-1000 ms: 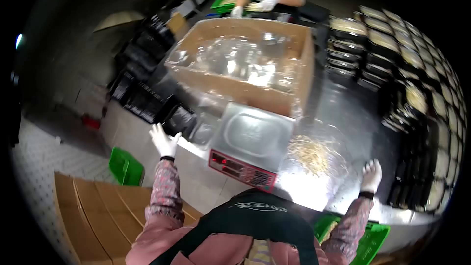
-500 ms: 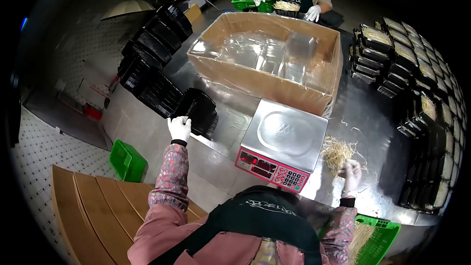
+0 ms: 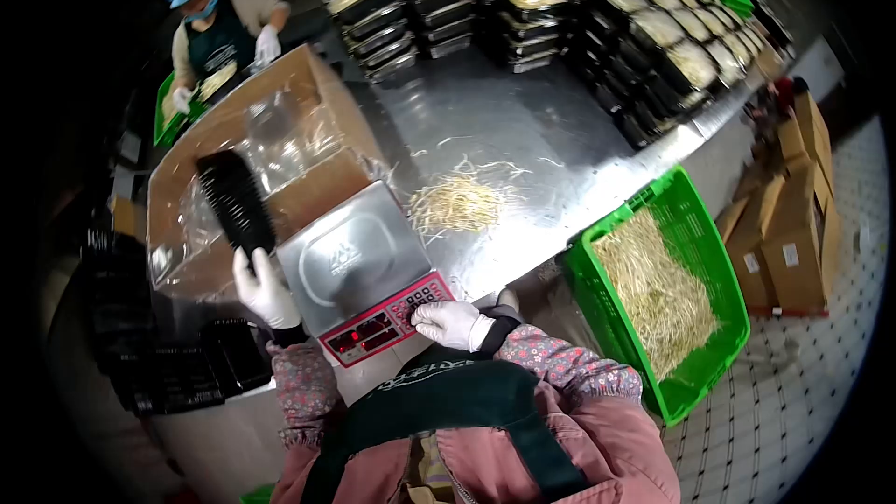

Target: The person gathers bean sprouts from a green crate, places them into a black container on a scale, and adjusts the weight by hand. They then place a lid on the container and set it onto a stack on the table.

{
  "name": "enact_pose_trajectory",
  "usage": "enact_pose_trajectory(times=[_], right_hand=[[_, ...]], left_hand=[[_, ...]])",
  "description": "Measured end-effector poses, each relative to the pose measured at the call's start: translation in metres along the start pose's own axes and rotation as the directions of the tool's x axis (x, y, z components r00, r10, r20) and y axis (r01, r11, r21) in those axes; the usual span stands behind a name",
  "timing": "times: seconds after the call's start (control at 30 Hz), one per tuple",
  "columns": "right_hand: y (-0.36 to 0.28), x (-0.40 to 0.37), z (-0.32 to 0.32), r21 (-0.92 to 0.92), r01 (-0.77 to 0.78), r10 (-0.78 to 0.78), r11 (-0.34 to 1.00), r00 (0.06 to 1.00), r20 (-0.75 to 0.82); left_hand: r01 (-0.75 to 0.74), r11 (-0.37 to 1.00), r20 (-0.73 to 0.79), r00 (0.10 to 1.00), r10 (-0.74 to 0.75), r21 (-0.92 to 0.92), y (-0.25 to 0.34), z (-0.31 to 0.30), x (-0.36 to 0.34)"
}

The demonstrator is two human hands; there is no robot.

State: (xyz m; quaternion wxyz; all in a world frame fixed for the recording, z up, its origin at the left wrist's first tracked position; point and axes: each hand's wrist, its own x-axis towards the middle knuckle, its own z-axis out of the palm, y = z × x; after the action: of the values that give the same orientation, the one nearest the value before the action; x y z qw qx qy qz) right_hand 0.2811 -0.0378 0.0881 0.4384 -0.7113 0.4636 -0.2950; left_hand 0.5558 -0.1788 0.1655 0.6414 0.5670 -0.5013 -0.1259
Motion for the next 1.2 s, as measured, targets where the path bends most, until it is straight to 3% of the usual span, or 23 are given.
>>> enact_pose_trajectory(times=[0.07,0.17,0.2,0.23,0.3,0.33,0.37,0.47,0.53,0.57,0.6,0.67,0.7,0.8,0.87,0.9,0.97,1.0,1.07,1.17,1.2], right_hand=[[0.002,-0.018,-0.013,-0.074,-0.049,0.046,0.996,0.998,-0.034],[0.014,-0.053,-0.032,-0.057,-0.136,0.116,0.989,0.956,-0.269],[0.013,-0.068,-0.042,-0.131,-0.211,0.161,0.969,0.935,-0.316],[0.017,-0.082,-0.049,-0.115,-0.163,0.101,0.98,0.903,-0.418],[0.011,-0.114,-0.066,-0.015,-0.226,0.182,0.974,0.82,-0.542],[0.012,-0.131,-0.074,-0.046,-0.224,0.141,0.973,0.745,-0.652],[0.006,-0.149,-0.087,0.09,-0.266,0.249,0.96,0.657,-0.711],[0.031,-0.221,-0.12,0.206,-0.358,0.341,0.911,0.371,-0.864],[0.062,-0.268,-0.145,0.39,-0.384,0.459,0.837,0.105,-0.882],[0.094,-0.294,-0.153,0.327,-0.497,0.409,0.804,0.061,-0.911],[0.113,-0.312,-0.165,0.335,-0.665,0.473,0.668,0.031,-0.881],[0.149,-0.316,-0.185,0.248,-0.883,0.659,0.399,0.088,-0.747],[0.149,-0.301,-0.196,0.157,-0.948,0.745,0.276,0.108,-0.658],[0.178,-0.267,-0.2,-0.082,-0.968,0.845,0.237,0.247,-0.475],[0.191,-0.26,-0.207,-0.219,-0.955,0.85,0.201,0.282,-0.446],[0.201,-0.264,-0.216,-0.163,-0.951,0.853,0.264,0.309,-0.421],[0.232,-0.28,-0.232,-0.04,-0.926,0.857,0.375,0.363,-0.366],[0.244,-0.292,-0.238,-0.064,-0.897,0.806,0.437,0.423,-0.414],[0.274,-0.314,-0.26,0.011,-0.874,0.832,0.485,0.457,-0.316],[0.283,-0.316,-0.263,-0.056,-0.918,0.859,0.392,0.387,-0.334],[0.27,-0.31,-0.264,-0.1,-0.94,0.872,0.326,0.34,-0.352]], left_hand=[[-0.239,0.971,0.352,0.91,0.217,0.019,0.05,0.065,-0.023],[-0.402,0.904,0.68,0.624,0.385,-0.143,0.068,0.15,-0.072],[-0.425,0.885,0.725,0.548,0.418,-0.189,0.068,0.176,-0.087],[-0.474,0.855,0.747,0.486,0.454,-0.211,0.061,0.202,-0.103],[-0.514,0.825,0.81,0.364,0.459,-0.237,0.05,0.243,-0.127],[-0.518,0.823,0.838,0.325,0.439,-0.231,0.037,0.263,-0.138],[-0.533,0.81,0.848,0.286,0.446,-0.246,0.024,0.281,-0.146],[-0.595,0.775,0.906,0.177,0.384,-0.212,-0.003,0.316,-0.165],[-0.63,0.751,0.93,0.119,0.347,-0.199,-0.005,0.326,-0.172],[-0.642,0.74,0.933,0.105,0.345,-0.202,-0.009,0.329,-0.175],[-0.651,0.732,0.937,0.091,0.337,-0.2,-0.008,0.33,-0.176],[-0.663,0.721,0.944,0.065,0.324,-0.202,-0.002,0.335,-0.184],[-0.674,0.715,0.948,0.071,0.31,-0.183,0.003,0.337,-0.191],[-0.73,0.676,0.973,0.074,0.22,-0.097,0.032,0.338,-0.206],[-0.709,0.701,0.949,0.164,0.269,-0.077,0.033,0.336,-0.211],[-0.686,0.725,0.927,0.229,0.296,-0.062,0.031,0.334,-0.212],[-0.578,0.816,0.915,0.327,0.236,-0.004,0.034,0.325,-0.211],[-0.504,0.863,0.91,0.368,0.188,0.025,0.03,0.319,-0.21],[-0.367,0.928,0.895,0.432,0.106,0.067,0.027,0.308,-0.209],[-0.184,0.972,0.835,0.55,-0.023,0.148,0.019,0.3,-0.213],[-0.046,0.99,0.805,0.588,-0.079,0.131,0.016,0.301,-0.216]])
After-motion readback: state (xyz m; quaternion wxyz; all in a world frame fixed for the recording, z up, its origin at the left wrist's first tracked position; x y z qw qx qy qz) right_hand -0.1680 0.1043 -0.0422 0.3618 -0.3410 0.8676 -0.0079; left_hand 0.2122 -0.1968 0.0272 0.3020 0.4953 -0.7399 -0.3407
